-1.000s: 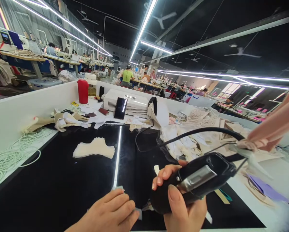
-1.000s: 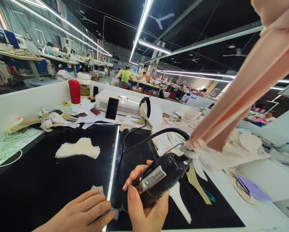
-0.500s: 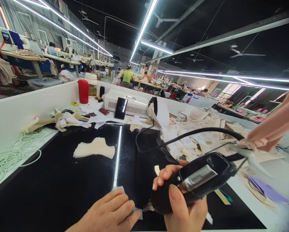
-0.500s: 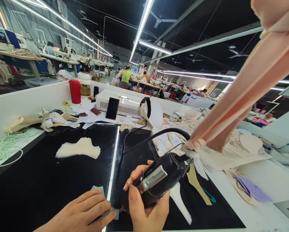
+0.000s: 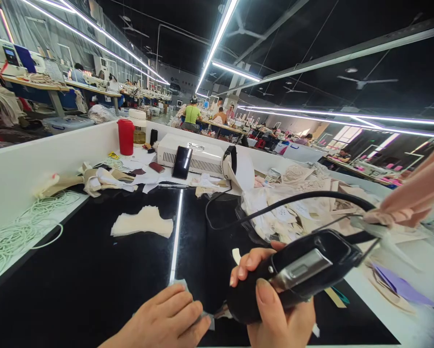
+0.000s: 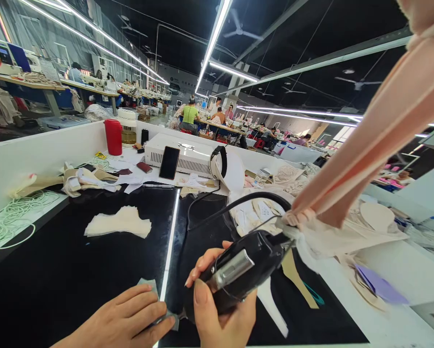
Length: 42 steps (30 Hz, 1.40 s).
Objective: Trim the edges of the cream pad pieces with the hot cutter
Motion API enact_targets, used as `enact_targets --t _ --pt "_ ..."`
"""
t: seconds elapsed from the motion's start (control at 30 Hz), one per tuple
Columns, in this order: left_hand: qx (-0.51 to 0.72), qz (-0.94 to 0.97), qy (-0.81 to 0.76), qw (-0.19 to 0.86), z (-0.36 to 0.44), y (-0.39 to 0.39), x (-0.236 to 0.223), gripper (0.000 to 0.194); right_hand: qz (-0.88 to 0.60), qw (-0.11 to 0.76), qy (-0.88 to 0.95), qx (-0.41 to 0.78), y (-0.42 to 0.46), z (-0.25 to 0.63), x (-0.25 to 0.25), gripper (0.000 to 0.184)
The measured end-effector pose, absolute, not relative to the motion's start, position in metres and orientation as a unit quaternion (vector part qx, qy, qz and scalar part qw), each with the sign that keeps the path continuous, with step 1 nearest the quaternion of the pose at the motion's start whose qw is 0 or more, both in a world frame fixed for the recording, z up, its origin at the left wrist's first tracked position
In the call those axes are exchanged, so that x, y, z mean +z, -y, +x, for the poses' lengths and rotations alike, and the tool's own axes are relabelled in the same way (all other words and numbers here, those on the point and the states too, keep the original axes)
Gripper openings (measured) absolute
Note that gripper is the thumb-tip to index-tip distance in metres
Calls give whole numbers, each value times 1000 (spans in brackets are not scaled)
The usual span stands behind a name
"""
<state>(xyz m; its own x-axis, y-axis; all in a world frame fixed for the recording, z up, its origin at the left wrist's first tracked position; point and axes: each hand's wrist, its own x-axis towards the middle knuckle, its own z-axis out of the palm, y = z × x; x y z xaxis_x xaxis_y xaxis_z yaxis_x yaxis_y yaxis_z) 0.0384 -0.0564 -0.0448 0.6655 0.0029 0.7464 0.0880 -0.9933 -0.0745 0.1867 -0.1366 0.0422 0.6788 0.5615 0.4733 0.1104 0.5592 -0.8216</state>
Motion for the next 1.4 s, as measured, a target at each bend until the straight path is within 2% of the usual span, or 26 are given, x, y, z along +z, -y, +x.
enact_targets --t 0.27,0.53,0.73,0.9,1.0,1.13,1.4 --pt "-414 -909 24 43 41 56 -45 25 -461 803 353 136 135 185 38 30" --pt "-406 -913 15 42 40 55 -45 23 -428 817 360 141 141 182 43 33" --pt "-408 -912 13 34 43 53 -54 41 -444 808 356 156 142 181 39 28" --pt "-345 -938 11 -9 31 52 -39 27 -434 816 343 166 142 184 45 33" --pt "-272 -960 30 -61 14 47 -16 32 -429 823 338 160 141 182 52 33" --pt "-242 -961 95 -89 -14 36 2 36 -414 823 343 185 132 169 56 37" --pt "-257 -937 210 -108 -61 41 -13 42 -381 815 367 238 109 134 51 36"
